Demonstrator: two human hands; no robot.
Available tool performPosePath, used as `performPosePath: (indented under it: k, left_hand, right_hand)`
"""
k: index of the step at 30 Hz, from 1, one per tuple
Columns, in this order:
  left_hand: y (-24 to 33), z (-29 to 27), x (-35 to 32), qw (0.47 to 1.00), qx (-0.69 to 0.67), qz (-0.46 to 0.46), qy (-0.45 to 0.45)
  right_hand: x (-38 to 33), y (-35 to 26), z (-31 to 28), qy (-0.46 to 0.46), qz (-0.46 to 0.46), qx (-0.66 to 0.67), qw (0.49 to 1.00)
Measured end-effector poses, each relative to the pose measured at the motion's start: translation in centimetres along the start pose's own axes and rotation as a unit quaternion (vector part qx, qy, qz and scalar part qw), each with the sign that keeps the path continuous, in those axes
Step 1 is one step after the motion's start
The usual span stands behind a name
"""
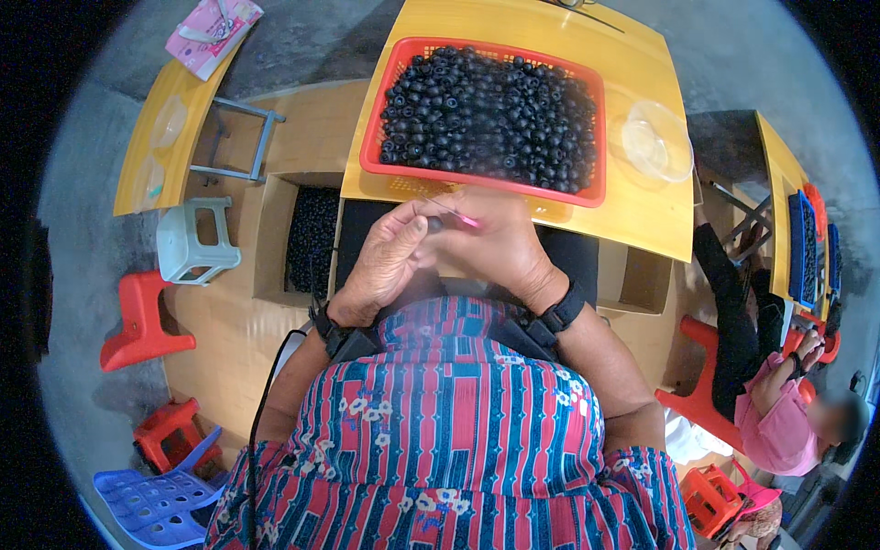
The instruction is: Inspecting and cleaning black rubber gaskets using a small scraping tool at a manufacturing workstation.
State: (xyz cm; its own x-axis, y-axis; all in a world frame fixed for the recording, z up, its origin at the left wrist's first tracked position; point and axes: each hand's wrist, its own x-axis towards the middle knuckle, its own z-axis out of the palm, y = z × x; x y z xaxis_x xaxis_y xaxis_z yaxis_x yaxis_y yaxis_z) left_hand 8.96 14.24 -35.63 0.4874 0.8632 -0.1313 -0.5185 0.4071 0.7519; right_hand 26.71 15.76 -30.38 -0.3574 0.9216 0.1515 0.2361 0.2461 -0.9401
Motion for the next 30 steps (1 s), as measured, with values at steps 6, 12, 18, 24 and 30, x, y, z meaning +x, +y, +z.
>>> performPosePath:
  k: [6,12,18,24,30]
  left_hand:
    - [-0.6,-0.6,0.1,0.998,-0.055,-0.029,-0.023]
    - [-0.2,-0.4,0.1,0.994,-0.089,-0.054,-0.034]
    - [0.1,-1.4,0.0,0.988,-0.145,-0.004,-0.048]
    - [0.0,-1.5,0.1,0.989,-0.147,0.006,-0.017]
    - [-0.2,-1.3,0.4,0.993,-0.111,0.016,-0.026]
  right_hand:
    - [-0.1,0.5,-0.3,-0.005,0.018,0.0,1.0]
    - [-0.2,1.5,0.2,0.004,-0.021,-0.009,1.0]
    - [-0.4,1.9,-0.6,0.037,-0.037,-0.03,0.998]
    - [-0.8,1.1,-0.8,-0.054,-0.044,-0.146,0.987]
    - [-1.0,1.7,-0.8,-0.063,-0.066,-0.224,0.97]
